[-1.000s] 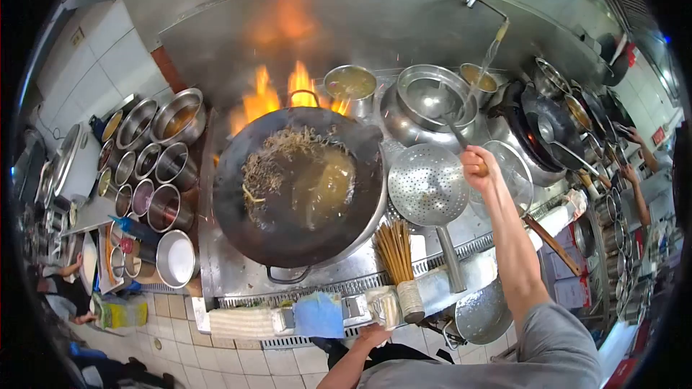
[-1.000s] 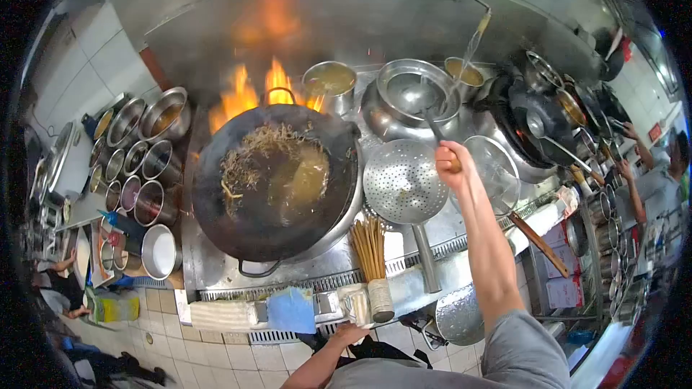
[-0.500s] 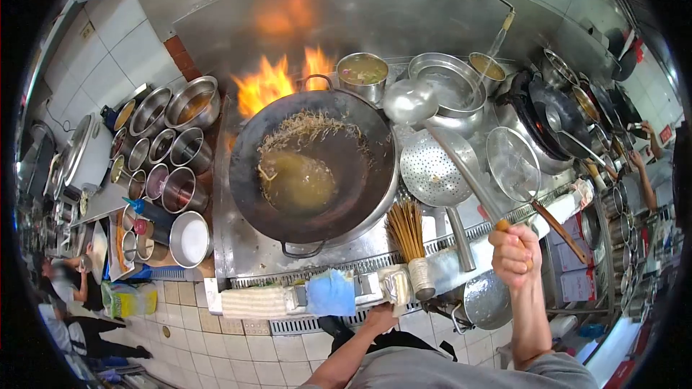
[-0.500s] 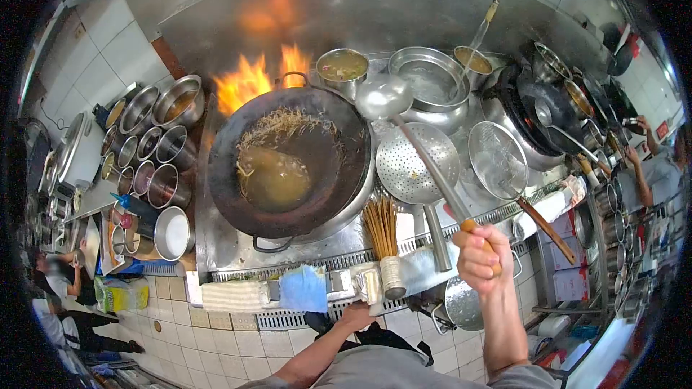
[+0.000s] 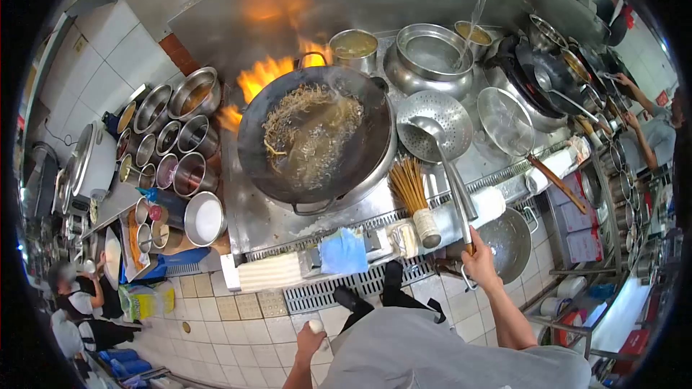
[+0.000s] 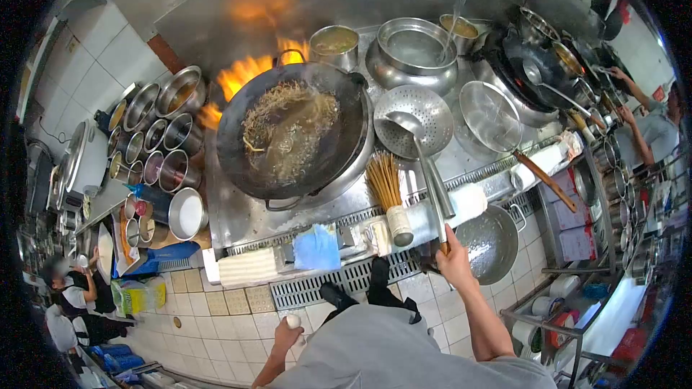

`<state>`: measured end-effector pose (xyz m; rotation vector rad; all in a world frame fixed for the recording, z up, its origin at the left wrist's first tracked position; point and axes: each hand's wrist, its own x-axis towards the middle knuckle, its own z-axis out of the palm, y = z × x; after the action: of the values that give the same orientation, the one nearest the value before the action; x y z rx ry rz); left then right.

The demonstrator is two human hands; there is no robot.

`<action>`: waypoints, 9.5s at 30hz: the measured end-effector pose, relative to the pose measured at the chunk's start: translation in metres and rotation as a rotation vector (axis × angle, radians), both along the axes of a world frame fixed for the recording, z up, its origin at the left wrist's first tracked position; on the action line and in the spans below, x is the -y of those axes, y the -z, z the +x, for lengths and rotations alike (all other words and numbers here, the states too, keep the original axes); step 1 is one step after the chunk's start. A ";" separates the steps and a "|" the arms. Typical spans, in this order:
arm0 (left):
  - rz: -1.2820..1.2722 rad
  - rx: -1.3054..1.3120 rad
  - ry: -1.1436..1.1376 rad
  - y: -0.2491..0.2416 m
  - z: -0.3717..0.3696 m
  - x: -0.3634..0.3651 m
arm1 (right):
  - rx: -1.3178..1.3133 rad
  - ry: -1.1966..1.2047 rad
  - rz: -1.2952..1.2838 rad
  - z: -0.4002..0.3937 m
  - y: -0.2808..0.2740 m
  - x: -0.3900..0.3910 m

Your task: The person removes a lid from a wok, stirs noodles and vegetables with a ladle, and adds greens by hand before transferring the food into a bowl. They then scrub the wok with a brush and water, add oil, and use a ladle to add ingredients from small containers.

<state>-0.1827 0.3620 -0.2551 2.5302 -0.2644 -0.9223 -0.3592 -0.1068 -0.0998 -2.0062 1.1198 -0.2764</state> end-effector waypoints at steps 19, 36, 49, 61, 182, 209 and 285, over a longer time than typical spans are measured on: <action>-0.041 0.000 -0.480 -0.037 -0.039 -0.064 | 0.550 0.290 0.510 0.110 -0.102 -0.044; -0.220 -0.011 -0.785 -0.037 -0.050 -0.087 | 0.098 -0.406 -0.366 0.371 -0.047 -0.055; -0.246 -0.019 -0.736 -0.070 0.001 -0.083 | -0.051 -0.492 -0.649 0.364 -0.046 -0.047; -0.399 0.032 -0.735 -0.086 0.010 -0.034 | 0.044 -0.378 -0.706 0.402 -0.045 0.010; -0.571 0.189 -0.923 -0.158 -0.007 0.004 | -0.268 -0.673 -0.040 0.384 -0.112 -0.018; -0.736 0.075 -0.905 -0.154 -0.006 0.065 | -0.165 -0.498 -0.611 0.375 -0.088 0.117; -1.083 0.029 -0.898 -0.131 0.193 0.284 | -0.105 -0.756 -0.031 0.332 -0.082 0.000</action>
<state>0.0106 0.0775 -0.1243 1.3792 0.2957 -0.2292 -0.0267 -0.1067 -0.0181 -2.3300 0.3507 0.2063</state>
